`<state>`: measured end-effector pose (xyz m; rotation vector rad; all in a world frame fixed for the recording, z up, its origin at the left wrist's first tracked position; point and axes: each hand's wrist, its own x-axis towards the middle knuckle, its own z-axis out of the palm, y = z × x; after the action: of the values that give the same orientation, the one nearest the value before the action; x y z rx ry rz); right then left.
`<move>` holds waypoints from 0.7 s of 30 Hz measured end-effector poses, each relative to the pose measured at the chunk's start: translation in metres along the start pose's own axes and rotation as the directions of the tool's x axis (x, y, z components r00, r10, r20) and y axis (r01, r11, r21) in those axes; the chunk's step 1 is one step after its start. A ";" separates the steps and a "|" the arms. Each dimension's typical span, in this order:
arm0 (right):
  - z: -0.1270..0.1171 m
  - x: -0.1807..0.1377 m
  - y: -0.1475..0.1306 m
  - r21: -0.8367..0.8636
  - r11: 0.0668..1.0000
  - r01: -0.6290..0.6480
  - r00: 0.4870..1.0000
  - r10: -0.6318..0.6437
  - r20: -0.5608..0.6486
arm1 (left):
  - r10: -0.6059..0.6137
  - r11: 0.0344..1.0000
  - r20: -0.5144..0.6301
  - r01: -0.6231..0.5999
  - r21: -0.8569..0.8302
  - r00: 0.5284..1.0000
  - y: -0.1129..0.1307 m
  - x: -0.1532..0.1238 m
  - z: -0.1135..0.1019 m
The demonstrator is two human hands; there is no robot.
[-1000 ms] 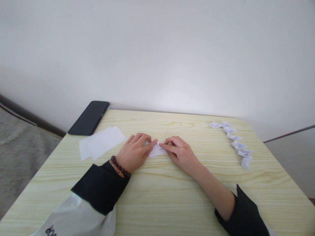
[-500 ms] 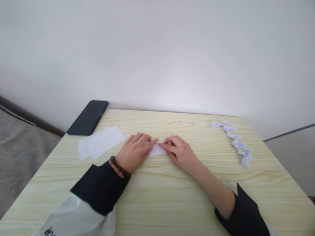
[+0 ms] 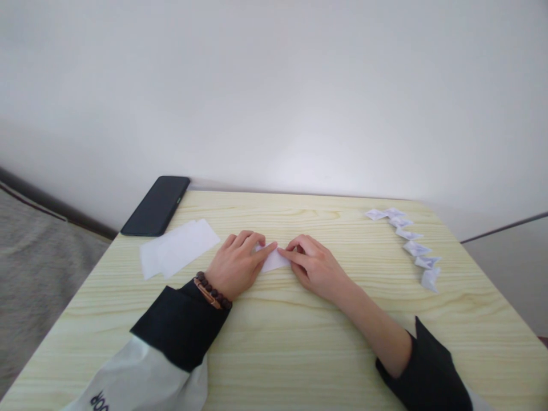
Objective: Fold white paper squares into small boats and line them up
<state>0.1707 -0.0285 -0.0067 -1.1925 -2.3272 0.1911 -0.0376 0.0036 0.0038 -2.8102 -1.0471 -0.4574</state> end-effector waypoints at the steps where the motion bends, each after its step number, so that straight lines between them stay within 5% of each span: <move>1: 0.000 0.000 0.000 -0.002 1.000 0.003 1.000 -0.003 0.002 | -0.001 1.000 0.001 0.001 0.000 1.000 0.000 0.000 -0.001; 21: 0.000 -0.001 0.004 0.029 1.000 0.010 0.998 -0.008 -0.062 | -0.016 1.000 0.017 0.017 -0.024 1.000 -0.001 0.000 -0.001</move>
<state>0.1740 -0.0270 -0.0089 -1.1577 -2.2688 0.1817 -0.0381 0.0039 0.0053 -2.8335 -1.0759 -0.4523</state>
